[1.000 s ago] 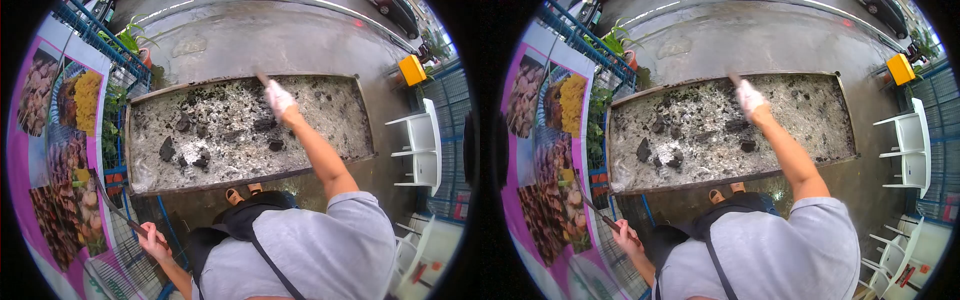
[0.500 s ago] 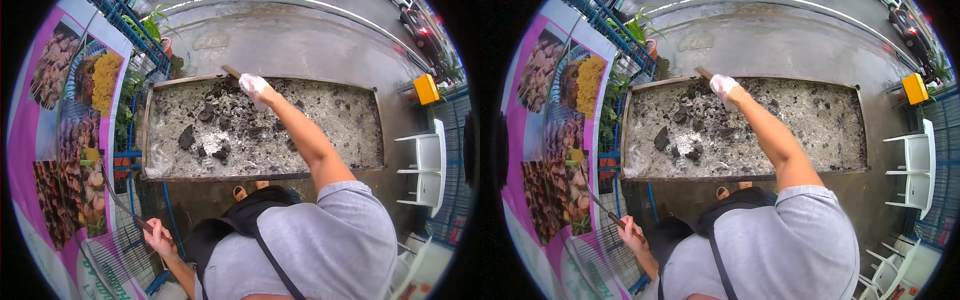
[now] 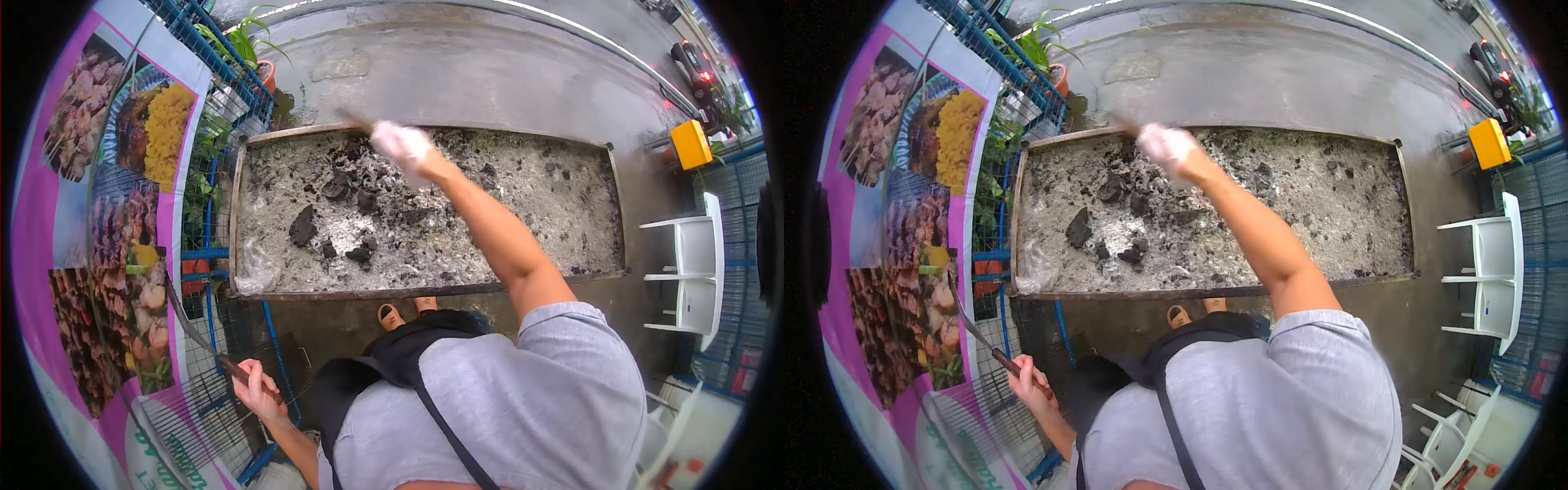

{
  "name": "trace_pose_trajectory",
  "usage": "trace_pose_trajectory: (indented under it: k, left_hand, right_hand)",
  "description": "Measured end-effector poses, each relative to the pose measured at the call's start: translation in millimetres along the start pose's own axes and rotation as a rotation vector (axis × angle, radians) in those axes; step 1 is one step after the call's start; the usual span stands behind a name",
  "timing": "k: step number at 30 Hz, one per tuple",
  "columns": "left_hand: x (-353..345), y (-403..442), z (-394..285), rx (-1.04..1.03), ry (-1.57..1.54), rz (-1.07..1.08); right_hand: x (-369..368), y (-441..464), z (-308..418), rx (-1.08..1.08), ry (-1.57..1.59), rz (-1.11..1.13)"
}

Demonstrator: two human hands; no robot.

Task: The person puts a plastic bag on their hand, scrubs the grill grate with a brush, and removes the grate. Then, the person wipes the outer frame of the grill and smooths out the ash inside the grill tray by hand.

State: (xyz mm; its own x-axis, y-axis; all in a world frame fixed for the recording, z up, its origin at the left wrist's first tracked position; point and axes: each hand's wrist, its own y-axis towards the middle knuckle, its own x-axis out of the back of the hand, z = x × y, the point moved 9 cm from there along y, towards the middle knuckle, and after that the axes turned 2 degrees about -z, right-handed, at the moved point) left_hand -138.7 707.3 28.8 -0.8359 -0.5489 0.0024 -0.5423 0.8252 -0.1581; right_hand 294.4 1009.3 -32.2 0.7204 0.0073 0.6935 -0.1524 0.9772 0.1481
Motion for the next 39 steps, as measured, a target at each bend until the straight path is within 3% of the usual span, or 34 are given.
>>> trace_pose_trajectory:
  k: [5, 6, 7, 9, 11, 13, 14, 15, 16, 17, 20, 22, 24, 25, 26, 30, 32, 33, 37, 39]
  left_hand:
    - [-2.7, 12.0, 2.9, -0.015, -0.001, -0.023]
    - [-3.4, 12.5, 2.1, -0.005, 0.006, -0.015]
    - [-4.8, 14.1, 0.7, -0.003, 0.007, -0.006]
    - [-5.8, 15.4, -2.5, -0.019, 0.029, 0.015]
    - [3.4, 16.9, 1.6, -0.019, 0.046, 0.017]
    - [14.1, 19.4, 4.7, -0.026, 0.055, 0.013]
    - [19.8, 17.7, 9.5, 0.002, 0.053, 0.018]
    - [28.4, 15.0, 12.0, 0.031, 0.057, 0.017]
    - [35.2, 11.6, 9.5, 0.029, 0.063, -0.009]
    - [35.2, 7.9, 7.4, 0.020, 0.051, -0.034]
    - [48.1, 3.0, 11.0, 0.020, 0.040, -0.076]
    - [52.3, -2.8, 12.8, 0.047, 0.039, -0.081]
    - [54.0, -9.2, 10.9, 0.031, 0.029, -0.121]
    - [55.3, -11.9, 10.3, 0.019, 0.019, -0.148]
    - [56.0, -13.6, 11.1, 0.017, 0.017, -0.156]
    - [58.0, -18.7, 12.1, 0.043, 0.001, -0.180]
    - [58.1, -18.3, 14.9, 0.067, 0.023, -0.172]
    - [61.6, -18.4, 16.4, 0.042, 0.016, -0.184]
    - [69.6, -20.3, 18.1, 0.038, 0.009, -0.172]
    - [68.7, -21.0, 14.4, 0.034, 0.033, -0.188]
  right_hand:
    - [1.1, -27.6, -22.9, -0.154, -0.039, 0.073]
    - [-1.9, -30.6, 10.6, 0.106, -0.094, -0.020]
    - [-0.8, -27.5, 11.3, 0.040, -0.071, -0.029]
    - [34.2, -29.5, -20.6, -0.336, -0.044, 0.019]
    - [91.2, -48.7, -73.9, -0.446, -0.265, -0.002]
    - [155.1, -80.3, -132.6, -0.379, -0.535, -0.068]
    - [186.6, -99.5, -149.8, -0.190, -0.355, -0.236]
    - [198.1, -111.1, -173.7, -0.279, -0.467, -0.185]
    - [191.7, -113.2, -224.6, -0.705, -0.271, 0.102]
    - [179.5, -96.3, -208.5, -0.424, -0.914, 0.522]
    - [142.1, -50.8, -147.4, -0.302, -0.593, 0.621]
    - [88.4, -6.0, -113.9, -0.430, -0.368, 0.614]
    - [43.4, 8.3, -29.2, -0.897, 0.061, 0.447]
    - [-16.3, 47.0, -31.3, -0.531, -0.081, 0.607]
    - [-42.8, 61.8, 32.4, -0.028, -0.675, 0.647]
    - [-155.4, 116.0, 52.2, -0.190, -0.318, 0.138]
    - [-178.4, 125.6, 65.5, -0.018, -0.393, 0.121]
    - [-156.0, 107.8, 60.9, -0.328, -0.111, 0.081]
    - [-86.3, 40.7, 38.2, -0.345, -0.123, -0.061]
    - [-28.8, -8.8, 3.0, -0.523, -0.224, -0.035]
